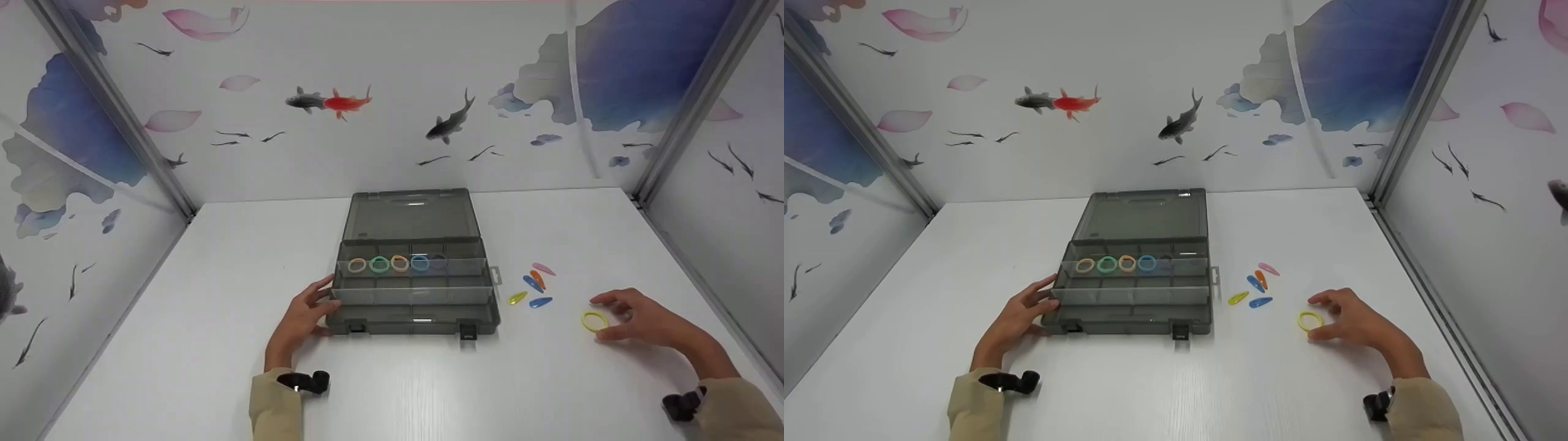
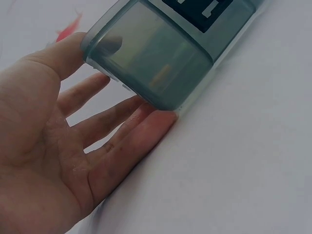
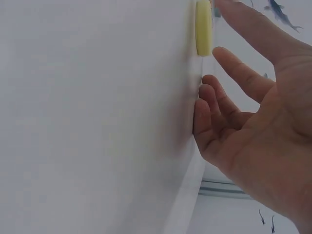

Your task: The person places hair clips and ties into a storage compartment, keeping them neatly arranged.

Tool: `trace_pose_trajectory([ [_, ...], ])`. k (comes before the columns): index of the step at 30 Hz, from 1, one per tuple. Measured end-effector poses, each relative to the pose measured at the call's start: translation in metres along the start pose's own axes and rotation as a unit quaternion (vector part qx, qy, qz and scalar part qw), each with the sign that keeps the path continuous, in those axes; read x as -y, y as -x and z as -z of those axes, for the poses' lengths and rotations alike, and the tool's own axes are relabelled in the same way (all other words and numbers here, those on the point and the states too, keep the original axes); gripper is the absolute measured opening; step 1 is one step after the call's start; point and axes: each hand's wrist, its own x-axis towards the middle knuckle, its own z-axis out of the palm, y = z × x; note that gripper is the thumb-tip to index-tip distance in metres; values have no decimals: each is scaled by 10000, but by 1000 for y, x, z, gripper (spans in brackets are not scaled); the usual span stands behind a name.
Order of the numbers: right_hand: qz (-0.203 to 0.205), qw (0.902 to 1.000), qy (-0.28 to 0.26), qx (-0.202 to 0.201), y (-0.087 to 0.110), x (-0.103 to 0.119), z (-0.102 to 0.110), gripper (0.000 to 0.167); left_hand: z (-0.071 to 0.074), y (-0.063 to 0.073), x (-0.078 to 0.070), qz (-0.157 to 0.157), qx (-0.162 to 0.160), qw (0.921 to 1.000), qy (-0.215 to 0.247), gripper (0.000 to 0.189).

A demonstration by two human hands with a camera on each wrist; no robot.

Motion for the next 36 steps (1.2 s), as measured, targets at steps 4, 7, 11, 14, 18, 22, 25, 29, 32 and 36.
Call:
trace_pose_trajectory([
  [4,91,9999,44,58,-2,3,-1,65,0,0,-1,-25,-9,10000,-33,63],
  [7,115,9999,93,20,-3,4,-2,60,0,0,-1,-17,-18,10000,-70,63],
  [11,121,9998,112,-93,-2,4,-3,52,0,0,-1,-24,-49,10000,-57,63],
  [14,72,9997,127,-172,-1,3,-4,48,0,0,0,-17,-22,10000,-49,63],
  [18,51,9997,134,-206,-1,3,-4,44,0,-1,2,-26,-2,9999,-100,64],
  [22,1,9997,154,-201,-2,3,-4,40,0,-1,3,-71,-36,9998,-156,64],
  [25,-11,9996,210,-212,-3,4,-3,39,0,-1,3,-62,-32,9999,-156,63],
  [29,173,9991,242,-308,-2,4,-4,37,-1,1,2,-31,-75,9999,-99,63],
  [32,258,9987,257,-347,-2,5,-5,34,-1,1,1,-25,-110,9999,-74,62],
  [36,145,9992,219,-317,-3,6,-5,31,-2,0,-1,-35,-98,9999,-86,63],
])
